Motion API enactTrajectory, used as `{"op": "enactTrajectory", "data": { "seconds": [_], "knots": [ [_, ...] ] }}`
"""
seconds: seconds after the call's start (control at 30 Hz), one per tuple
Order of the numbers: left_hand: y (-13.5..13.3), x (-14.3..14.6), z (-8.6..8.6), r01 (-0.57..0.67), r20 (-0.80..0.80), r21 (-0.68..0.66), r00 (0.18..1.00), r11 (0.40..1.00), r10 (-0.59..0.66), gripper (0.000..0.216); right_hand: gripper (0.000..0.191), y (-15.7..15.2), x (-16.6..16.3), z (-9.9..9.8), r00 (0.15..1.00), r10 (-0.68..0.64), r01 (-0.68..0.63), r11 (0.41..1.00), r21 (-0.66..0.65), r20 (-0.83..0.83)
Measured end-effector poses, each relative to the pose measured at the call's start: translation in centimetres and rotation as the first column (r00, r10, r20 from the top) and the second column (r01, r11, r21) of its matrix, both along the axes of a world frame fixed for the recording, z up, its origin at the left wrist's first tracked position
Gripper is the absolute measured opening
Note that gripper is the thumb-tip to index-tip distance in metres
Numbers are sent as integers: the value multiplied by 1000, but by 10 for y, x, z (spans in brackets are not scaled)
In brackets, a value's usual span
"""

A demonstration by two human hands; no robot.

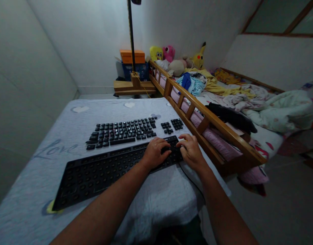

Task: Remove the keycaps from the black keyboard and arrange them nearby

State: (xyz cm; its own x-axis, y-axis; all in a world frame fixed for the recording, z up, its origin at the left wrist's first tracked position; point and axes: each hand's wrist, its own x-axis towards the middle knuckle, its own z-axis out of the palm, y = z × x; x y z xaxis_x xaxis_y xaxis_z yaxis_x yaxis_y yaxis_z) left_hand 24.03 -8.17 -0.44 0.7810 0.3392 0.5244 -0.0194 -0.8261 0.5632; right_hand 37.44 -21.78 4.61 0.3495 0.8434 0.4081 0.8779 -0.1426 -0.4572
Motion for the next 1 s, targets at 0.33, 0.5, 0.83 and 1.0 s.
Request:
{"op": "enactTrajectory", "data": {
  "seconds": [0.33, 0.5, 0.83, 1.0],
  "knots": [
    [-1, -3, 1, -19, 46, -34, 999, 999, 21, 15, 25, 9, 2, -5, 989, 99, -115, 983, -146, -112],
    [-2, -4, 2, -54, 48, -41, 997, 998, 56, 16, 19, 15, 8, -6, 971, 191, -212, 967, -143, -147],
    [-4, -5, 5, -110, 16, -82, 994, 991, 112, 22, 13, 48, 97, -18, 999, -17, 11, 989, -149, -43],
    [-4, -5, 4, -98, 14, -92, 995, 991, 100, 21, 16, 60, 114, -37, 999, -54, 54, 975, -217, 2]
  ]
}}
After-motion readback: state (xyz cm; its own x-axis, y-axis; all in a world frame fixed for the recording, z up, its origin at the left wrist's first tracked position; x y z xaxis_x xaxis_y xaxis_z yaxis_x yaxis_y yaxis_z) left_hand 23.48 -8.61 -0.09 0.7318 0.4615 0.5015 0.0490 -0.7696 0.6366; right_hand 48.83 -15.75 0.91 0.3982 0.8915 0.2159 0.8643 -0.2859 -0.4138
